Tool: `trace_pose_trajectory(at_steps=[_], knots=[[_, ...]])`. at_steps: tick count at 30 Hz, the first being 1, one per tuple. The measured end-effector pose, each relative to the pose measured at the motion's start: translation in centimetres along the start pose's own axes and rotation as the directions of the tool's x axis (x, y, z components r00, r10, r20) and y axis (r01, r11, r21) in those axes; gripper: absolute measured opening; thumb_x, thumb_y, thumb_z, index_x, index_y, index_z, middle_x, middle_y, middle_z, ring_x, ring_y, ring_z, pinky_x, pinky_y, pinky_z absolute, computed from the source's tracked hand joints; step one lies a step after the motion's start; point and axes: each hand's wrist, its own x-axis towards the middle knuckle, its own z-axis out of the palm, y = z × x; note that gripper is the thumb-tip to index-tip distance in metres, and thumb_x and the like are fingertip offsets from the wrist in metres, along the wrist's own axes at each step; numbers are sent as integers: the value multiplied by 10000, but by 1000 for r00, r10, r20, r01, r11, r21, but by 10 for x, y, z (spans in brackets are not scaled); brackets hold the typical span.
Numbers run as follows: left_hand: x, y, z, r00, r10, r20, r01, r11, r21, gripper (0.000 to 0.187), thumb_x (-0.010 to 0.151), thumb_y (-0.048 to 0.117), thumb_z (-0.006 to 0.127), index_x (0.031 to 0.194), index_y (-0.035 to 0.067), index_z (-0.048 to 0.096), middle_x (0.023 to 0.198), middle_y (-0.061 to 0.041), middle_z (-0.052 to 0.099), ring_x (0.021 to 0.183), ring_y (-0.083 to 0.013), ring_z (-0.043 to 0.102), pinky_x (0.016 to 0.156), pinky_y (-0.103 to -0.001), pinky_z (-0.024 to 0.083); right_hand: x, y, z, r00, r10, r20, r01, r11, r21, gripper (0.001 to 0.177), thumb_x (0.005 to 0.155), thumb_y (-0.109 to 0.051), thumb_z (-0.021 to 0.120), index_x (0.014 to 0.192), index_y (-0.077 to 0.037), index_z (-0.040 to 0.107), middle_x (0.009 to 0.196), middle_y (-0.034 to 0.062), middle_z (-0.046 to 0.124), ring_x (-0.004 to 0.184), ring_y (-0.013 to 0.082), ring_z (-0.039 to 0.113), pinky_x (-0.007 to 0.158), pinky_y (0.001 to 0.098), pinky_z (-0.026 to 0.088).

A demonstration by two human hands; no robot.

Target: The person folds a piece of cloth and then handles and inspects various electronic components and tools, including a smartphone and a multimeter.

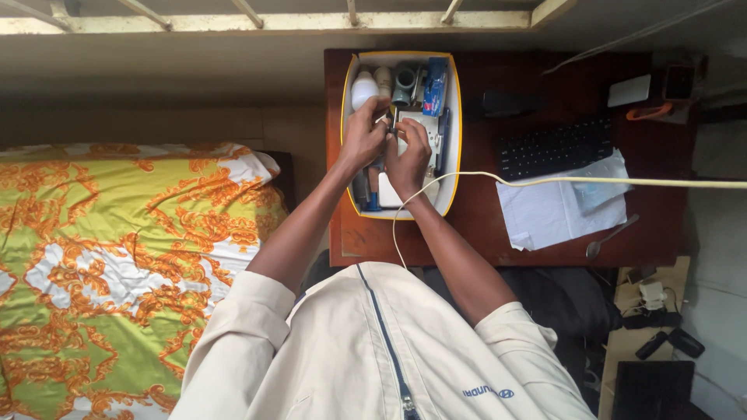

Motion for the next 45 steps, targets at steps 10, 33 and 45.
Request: trace_pose_trajectory(at_steps=[10,33,45], knots=[[-34,-1,-17,999,16,33,-11,988,-157,361,943,-39,555,1303,-49,585,1263,-203,694,1179,-259,711,994,-358,591,-31,-26,-17,998,-15,-58,14,1000,-17,211,880,37,704,1089,50,685,1259,191,646,1070,303,721,876,330,644],[-214,19,-26,805,61,590,119,958,-262,243,1001,31,602,1237,-12,639,1148,-114,737,934,-173,734,786,-290,591,-260,-118,-73,906,-74,-416,-60,952,-301,110,930,16,690,1039,27,689,1164,181,685,948,330,711,801,388,588],[-317,70,35,617,16,787,112,988,-108,252,1003,98,605,1229,-12,626,1092,-106,751,866,-142,712,740,-281,588,-380,-112,-139,810,-9,-587,-249,900,-358,103,911,22,672,1013,27,679,1168,178,690,952,341,701,770,407,572]])
